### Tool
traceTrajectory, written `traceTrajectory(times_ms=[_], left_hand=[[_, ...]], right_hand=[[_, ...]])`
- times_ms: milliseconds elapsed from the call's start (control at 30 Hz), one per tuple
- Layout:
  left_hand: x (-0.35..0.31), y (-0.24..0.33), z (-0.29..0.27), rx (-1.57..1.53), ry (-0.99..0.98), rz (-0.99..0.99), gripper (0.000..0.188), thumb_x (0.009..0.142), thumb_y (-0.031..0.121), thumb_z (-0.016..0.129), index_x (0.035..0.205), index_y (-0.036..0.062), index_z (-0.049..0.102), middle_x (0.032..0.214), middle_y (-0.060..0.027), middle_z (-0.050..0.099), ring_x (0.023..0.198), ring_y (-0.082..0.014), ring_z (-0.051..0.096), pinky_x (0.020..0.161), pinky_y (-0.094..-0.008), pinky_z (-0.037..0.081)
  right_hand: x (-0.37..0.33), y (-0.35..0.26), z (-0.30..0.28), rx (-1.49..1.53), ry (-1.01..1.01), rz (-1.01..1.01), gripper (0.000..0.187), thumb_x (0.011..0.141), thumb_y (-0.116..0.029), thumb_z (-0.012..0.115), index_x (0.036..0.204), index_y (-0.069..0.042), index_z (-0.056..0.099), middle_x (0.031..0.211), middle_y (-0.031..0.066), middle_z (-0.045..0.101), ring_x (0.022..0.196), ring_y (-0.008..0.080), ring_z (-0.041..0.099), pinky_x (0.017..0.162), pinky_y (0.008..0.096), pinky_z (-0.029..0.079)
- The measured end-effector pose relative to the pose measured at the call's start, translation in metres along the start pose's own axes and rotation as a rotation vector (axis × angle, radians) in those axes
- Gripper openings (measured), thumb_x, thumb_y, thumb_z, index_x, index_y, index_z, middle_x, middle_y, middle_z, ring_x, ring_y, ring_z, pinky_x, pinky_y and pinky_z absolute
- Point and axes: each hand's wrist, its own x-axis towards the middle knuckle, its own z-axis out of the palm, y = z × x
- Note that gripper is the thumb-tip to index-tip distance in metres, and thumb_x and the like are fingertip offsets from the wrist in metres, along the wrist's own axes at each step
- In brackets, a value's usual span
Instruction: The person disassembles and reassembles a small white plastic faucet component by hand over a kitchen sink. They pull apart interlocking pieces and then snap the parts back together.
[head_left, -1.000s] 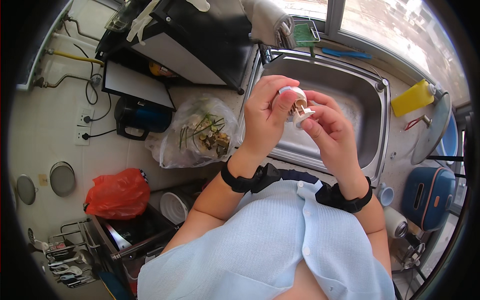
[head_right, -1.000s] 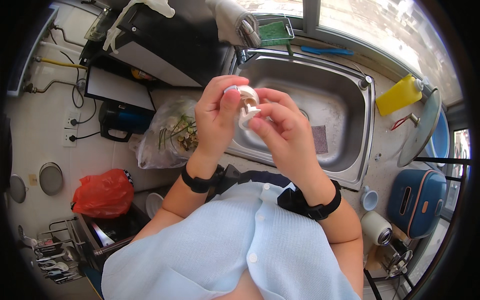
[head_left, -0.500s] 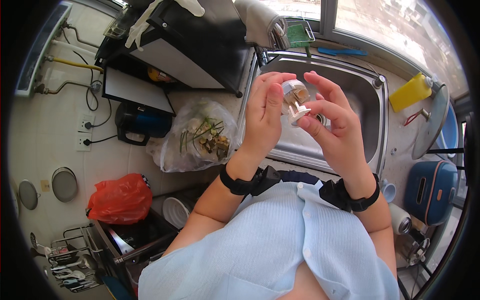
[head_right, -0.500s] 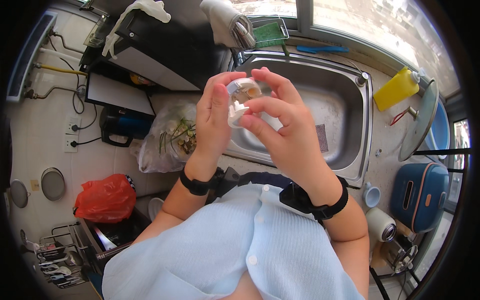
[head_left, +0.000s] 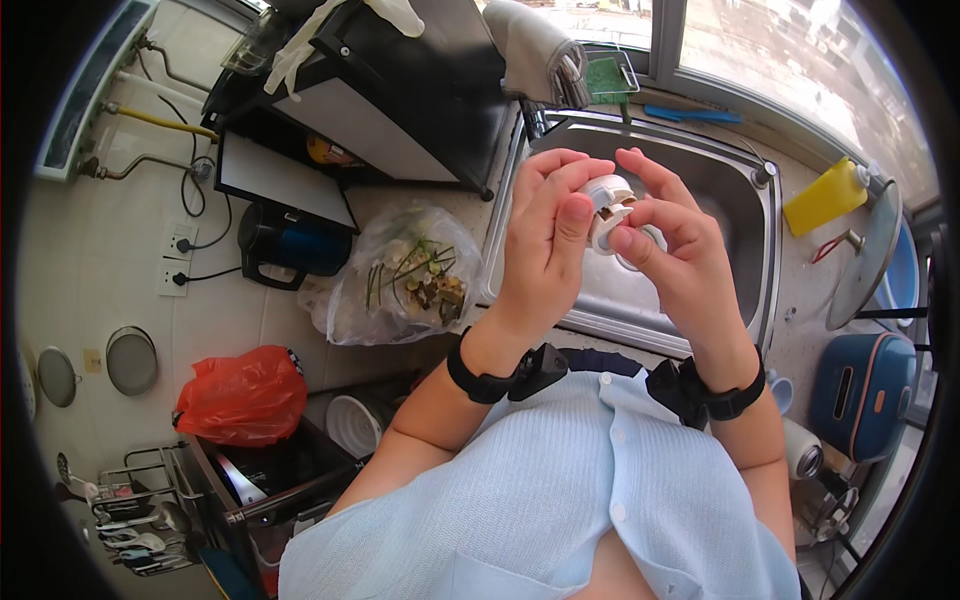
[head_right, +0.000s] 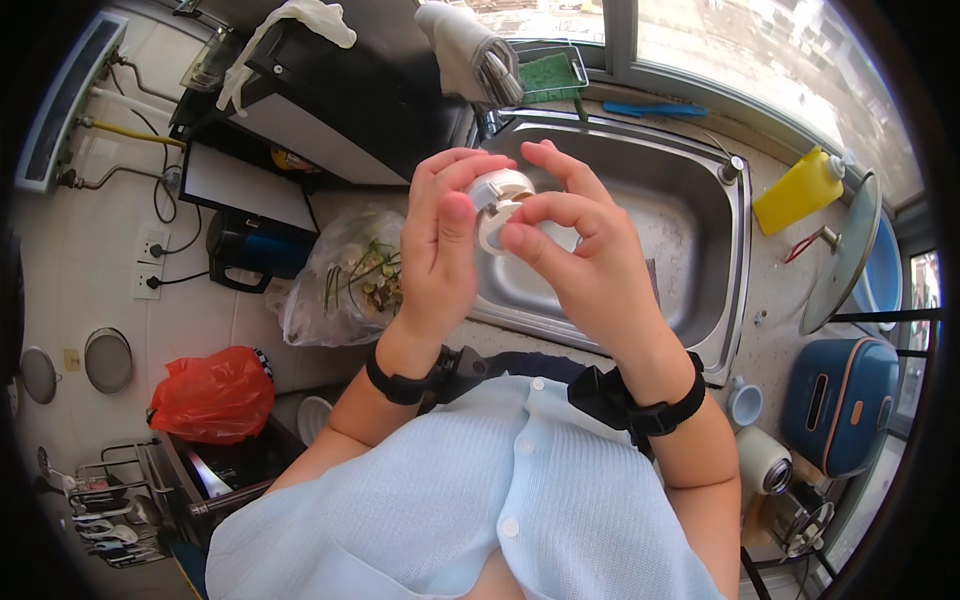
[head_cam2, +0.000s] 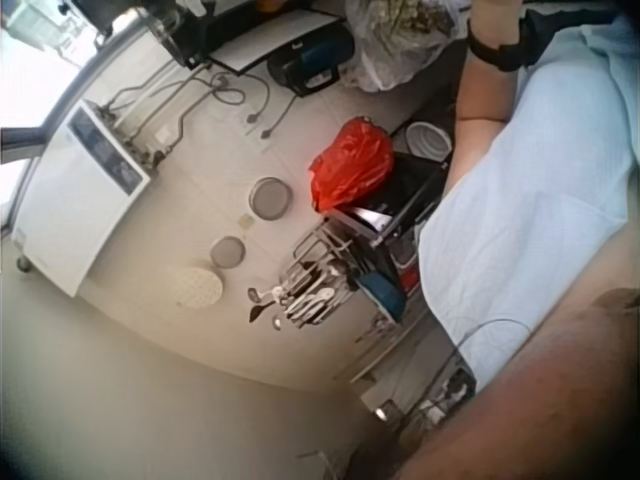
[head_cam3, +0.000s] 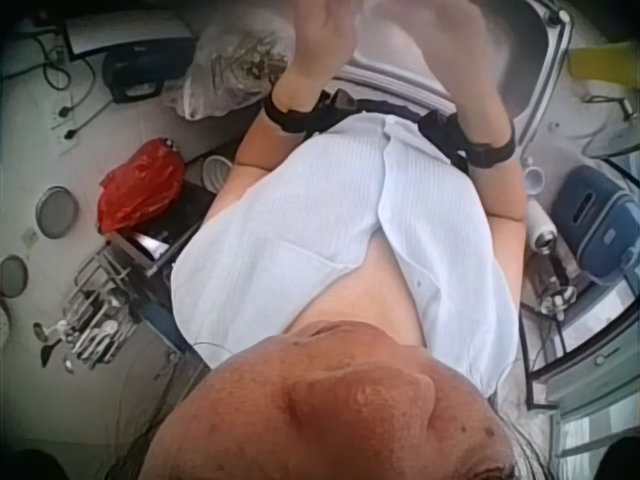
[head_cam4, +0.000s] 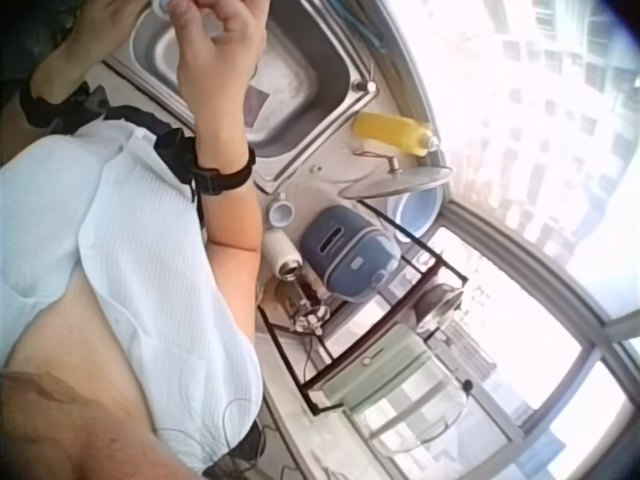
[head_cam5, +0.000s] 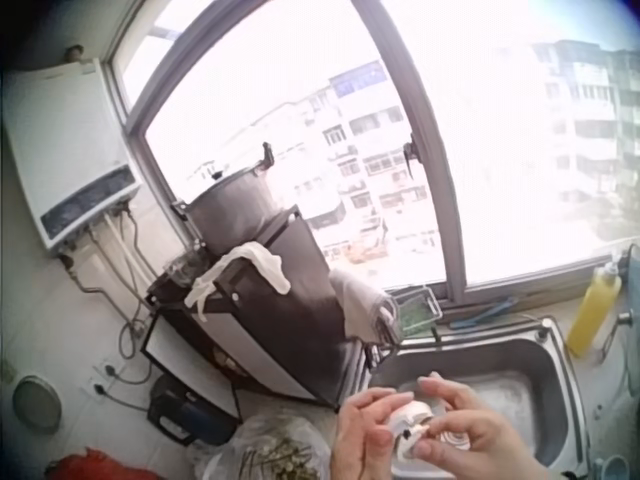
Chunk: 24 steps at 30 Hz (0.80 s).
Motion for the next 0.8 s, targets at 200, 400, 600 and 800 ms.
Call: traceTrajectory(times_ms=[200, 400, 600, 800], left_hand=[[0.000, -0.001, 0.000, 0.043, -0.004, 0.024, 0.043, 0.101, 0.036, 0.034, 0.111, 0.0023, 0.059, 0.115, -0.0113, 0.048, 0.102, -0.0185, 0.050, 0.089, -0.0292, 0.041], [0.002, -0.004, 0.000, -0.001, -0.018, 0.025, 0.044, 0.099, 0.039, 0.037, 0.113, 0.0020, 0.057, 0.116, -0.0116, 0.048, 0.102, -0.0190, 0.050, 0.089, -0.0295, 0.041], [0.000, -0.002, 0.002, -0.230, -0.060, -0.023, 0.045, 0.093, 0.036, 0.049, 0.119, -0.0008, 0.053, 0.124, -0.0147, 0.041, 0.106, -0.0211, 0.048, 0.092, -0.0322, 0.040], [0.000, -0.007, 0.000, -0.530, -0.093, -0.162, 0.052, 0.094, 0.045, 0.039, 0.120, 0.0011, 0.048, 0.128, -0.0147, 0.038, 0.114, -0.0204, 0.044, 0.099, -0.0337, 0.034]], right_hand=[[0.002, -0.001, 0.001, -0.097, 0.032, -0.068, 0.013, 0.077, -0.013, 0.071, 0.082, -0.002, 0.067, 0.129, 0.0165, 0.053, 0.127, 0.0319, 0.044, 0.100, 0.0367, 0.036], [0.001, 0.000, 0.004, -0.122, 0.087, -0.110, 0.010, 0.076, -0.010, 0.070, 0.081, -0.001, 0.068, 0.126, 0.0170, 0.055, 0.126, 0.0318, 0.046, 0.096, 0.0352, 0.040], [0.000, -0.007, 0.008, -0.118, 0.115, -0.100, 0.011, 0.076, -0.009, 0.070, 0.081, -0.001, 0.067, 0.124, 0.0159, 0.055, 0.114, 0.0286, 0.054, 0.090, 0.0335, 0.044], [0.001, -0.004, 0.011, -0.094, 0.085, -0.187, 0.011, 0.077, -0.007, 0.069, 0.084, 0.000, 0.064, 0.123, 0.0145, 0.054, 0.105, 0.0277, 0.058, 0.085, 0.0338, 0.047]])
